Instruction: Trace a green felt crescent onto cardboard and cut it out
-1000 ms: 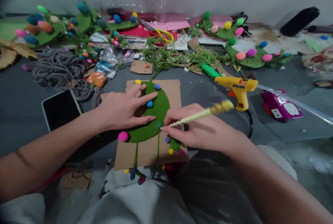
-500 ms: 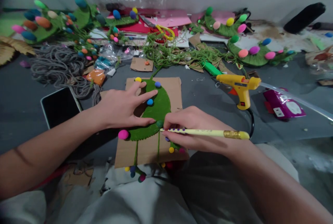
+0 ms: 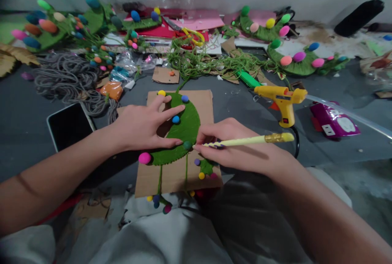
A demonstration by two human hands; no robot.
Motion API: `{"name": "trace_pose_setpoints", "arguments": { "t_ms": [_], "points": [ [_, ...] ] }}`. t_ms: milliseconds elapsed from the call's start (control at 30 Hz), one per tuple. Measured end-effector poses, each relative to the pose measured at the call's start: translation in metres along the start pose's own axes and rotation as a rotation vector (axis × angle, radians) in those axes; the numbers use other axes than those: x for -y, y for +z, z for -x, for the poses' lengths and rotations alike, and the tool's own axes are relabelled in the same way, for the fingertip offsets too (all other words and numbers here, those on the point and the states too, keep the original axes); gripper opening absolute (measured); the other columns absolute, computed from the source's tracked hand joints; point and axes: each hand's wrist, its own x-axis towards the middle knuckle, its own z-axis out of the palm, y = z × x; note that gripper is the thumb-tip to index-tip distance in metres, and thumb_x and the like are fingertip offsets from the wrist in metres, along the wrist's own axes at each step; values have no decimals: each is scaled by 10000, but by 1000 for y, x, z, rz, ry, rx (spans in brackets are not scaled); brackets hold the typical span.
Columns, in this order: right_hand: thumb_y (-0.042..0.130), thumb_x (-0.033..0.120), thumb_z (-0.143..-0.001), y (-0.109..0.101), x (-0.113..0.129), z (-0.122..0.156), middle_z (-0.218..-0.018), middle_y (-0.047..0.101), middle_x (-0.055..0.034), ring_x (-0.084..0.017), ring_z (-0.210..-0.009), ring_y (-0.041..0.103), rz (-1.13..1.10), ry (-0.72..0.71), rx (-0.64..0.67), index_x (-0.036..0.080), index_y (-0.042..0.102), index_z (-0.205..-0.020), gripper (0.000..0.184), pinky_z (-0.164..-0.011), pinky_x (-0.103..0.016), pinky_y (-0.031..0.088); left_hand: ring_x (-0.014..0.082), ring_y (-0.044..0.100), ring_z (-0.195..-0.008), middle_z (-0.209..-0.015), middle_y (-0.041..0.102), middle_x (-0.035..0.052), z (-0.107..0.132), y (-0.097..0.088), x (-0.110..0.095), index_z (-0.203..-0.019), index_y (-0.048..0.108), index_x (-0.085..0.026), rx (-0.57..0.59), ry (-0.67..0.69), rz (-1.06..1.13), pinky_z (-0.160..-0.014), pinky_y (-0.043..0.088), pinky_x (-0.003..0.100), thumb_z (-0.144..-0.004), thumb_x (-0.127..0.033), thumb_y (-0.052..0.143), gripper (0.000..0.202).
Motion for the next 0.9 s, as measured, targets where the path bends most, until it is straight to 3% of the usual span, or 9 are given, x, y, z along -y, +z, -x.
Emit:
{"name": "trace_pose_setpoints", "arguments": {
  "t_ms": [233, 600, 900],
  "points": [
    [640, 349, -1012, 4, 3, 0, -794, 787, 12, -143, -629, 680, -31, -8, 46, 241, 751, -921, 179, -589, -254, 452, 362, 743, -1020, -1683, 350, 131, 0, 0, -1, -1689, 292, -426, 2, -7, -3, -782, 556, 433, -878, -940, 366, 963],
    [690, 444, -956, -16, -21, -5, -874, 808, -33, -230, -731, 717, 31, 78, -109, 241, 758, -905, 220, -645, -322, 495, 354, 748, -998, -1677, 372, 123, 0, 0, -1, -1693, 287, -430, 0, -8, -17, -774, 565, 439, -866, -944, 372, 978],
    [659, 350, -991, -6, -5, -1, -791, 781, 1, -163, -661, 688, 58, 7, -47, 215, 739, -900, 181, -635, -283, 463, 354, 752, -1005, -1662, 395, 118, 0, 1, -1, -1686, 313, -422, -23, -3, -18, -756, 563, 426, -875, -938, 372, 963]
  ]
}}
